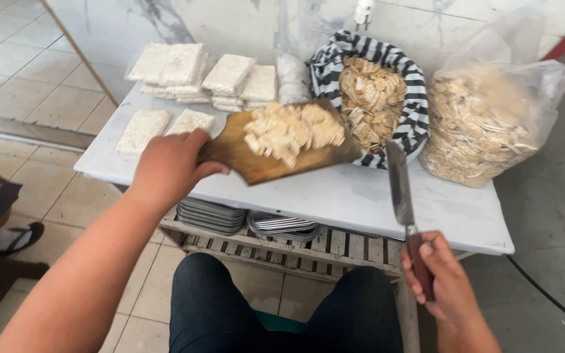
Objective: The person slices a rectangular block of white food on a wooden cutting board using a knife. Sliced pieces are placed into a striped cloth-lined basket. The person handles the food block and knife throughout the clip.
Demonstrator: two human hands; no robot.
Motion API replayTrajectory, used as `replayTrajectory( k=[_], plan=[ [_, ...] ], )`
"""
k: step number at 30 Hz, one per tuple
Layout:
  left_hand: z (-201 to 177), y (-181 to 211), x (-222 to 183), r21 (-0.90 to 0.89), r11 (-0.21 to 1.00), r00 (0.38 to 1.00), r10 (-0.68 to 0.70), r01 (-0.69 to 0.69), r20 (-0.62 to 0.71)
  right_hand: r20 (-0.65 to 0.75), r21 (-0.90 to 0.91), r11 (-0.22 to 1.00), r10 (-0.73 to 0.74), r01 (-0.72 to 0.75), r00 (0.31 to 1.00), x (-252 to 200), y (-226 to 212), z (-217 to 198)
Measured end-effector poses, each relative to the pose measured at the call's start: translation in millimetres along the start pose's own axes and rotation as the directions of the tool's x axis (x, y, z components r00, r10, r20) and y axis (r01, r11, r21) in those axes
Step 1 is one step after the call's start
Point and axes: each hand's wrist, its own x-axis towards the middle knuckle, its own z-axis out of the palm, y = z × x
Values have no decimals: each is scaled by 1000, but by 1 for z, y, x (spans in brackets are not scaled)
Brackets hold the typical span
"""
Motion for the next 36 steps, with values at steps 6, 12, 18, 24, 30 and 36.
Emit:
replayTrajectory(
  k=[6,12,18,24,30,36],
  plan=[
    [14,36,83,83,996,1000,23,-23,0,25,-152,979,-131,133,991,32,-64,20],
    [25,61,141,82,996,998,40,-45,54,189,-326,943,-4,67,982,86,-125,68],
    [32,70,167,64,993,986,90,-99,139,157,-496,867,132,-37,979,124,-142,102],
    [38,72,178,49,991,982,116,-124,149,80,-606,793,143,-65,986,152,-144,96],
    [39,67,188,49,994,967,83,-97,239,52,-565,821,135,-82,989,175,-140,76],
    [38,54,189,67,985,973,142,-156,179,-3,-502,857,128,-112,992,202,-132,53]
  ],
)
